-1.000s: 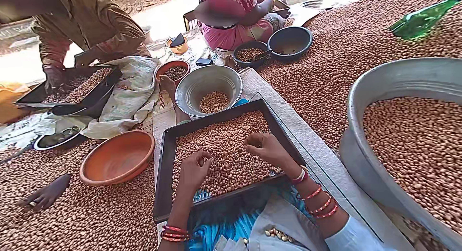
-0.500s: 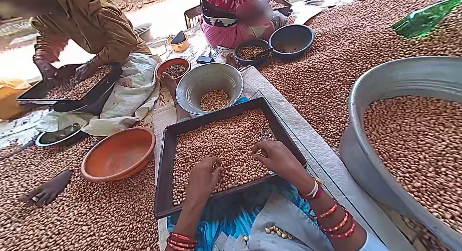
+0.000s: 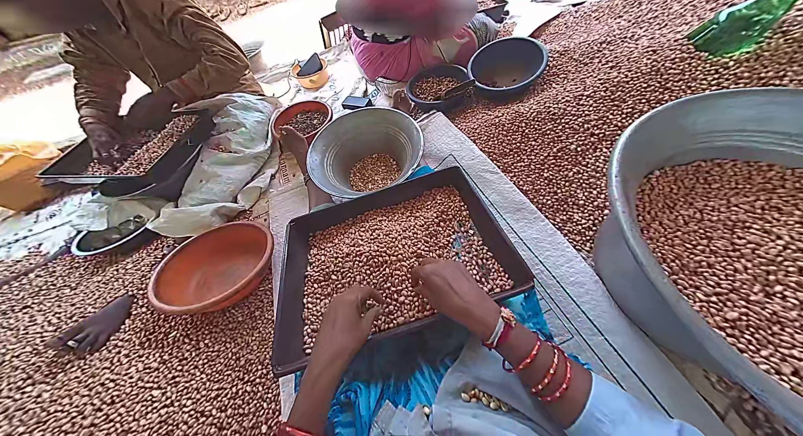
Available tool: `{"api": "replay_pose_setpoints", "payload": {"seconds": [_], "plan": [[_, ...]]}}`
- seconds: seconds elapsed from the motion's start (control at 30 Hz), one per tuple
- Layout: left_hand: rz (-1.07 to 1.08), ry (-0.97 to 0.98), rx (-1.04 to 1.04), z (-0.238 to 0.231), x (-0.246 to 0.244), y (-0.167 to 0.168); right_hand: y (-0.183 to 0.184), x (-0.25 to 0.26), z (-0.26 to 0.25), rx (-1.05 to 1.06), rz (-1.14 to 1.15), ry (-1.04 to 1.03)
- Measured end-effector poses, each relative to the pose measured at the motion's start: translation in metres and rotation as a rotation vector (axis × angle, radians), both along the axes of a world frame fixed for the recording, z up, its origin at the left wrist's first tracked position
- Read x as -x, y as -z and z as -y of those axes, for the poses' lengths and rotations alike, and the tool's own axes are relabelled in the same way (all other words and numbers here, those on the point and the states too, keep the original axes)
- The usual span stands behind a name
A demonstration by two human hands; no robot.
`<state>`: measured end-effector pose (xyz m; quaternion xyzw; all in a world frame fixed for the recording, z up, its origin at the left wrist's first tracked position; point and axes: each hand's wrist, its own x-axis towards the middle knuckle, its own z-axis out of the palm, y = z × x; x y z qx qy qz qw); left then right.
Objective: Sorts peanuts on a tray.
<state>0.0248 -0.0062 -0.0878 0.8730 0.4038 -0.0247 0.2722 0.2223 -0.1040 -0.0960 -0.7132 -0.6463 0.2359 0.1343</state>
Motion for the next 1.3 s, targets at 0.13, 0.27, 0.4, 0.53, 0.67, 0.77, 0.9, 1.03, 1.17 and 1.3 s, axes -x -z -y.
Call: {"api": "replay_pose_setpoints", "payload": {"seconds": [0.13, 0.27, 0.4, 0.53, 0.67, 0.77, 0.9, 1.03, 1.17, 1.3], "plan": [[-0.156, 0.021, 0.009, 0.004, -0.014, 0.004, 0.002, -0.003, -0.004, 0.077, -0.013, -0.021], [-0.069, 0.049, 0.107, -0.005, -0.01, 0.002, -0.008, -0.006, -0.002, 0.095, -0.078, -0.064], [0.591, 0.374, 0.67, -0.024, 0.028, -0.004, -0.029, -0.024, 0.011, -0.061, -0.664, -0.365], [0.606, 0.158, 0.514, -0.042, 0.041, -0.014, -0.032, -0.05, 0.019, -0.093, -0.503, -0.164], [-0.055, -0.267, -0.057, -0.066, 0.035, -0.008, -0.021, -0.067, 0.018, 0.253, 0.066, 0.218], [-0.366, -0.242, -0.048, -0.065, 0.019, 0.003, -0.013, -0.06, 0.016, 0.384, 0.114, 0.243], [-0.435, -0.12, 0.022, -0.03, -0.025, -0.001, -0.008, -0.026, 0.003, 0.37, 0.001, 0.118], [-0.114, -0.075, 0.24, -0.015, -0.04, 0.0, -0.008, 0.0, -0.015, 0.219, -0.231, 0.01], [0.526, -0.263, 0.591, -0.019, -0.022, 0.004, -0.019, -0.019, -0.025, -0.06, -0.491, -0.072], [0.596, -0.168, 0.439, -0.037, -0.003, -0.008, -0.03, -0.061, -0.037, -0.12, -0.167, 0.123]]}}
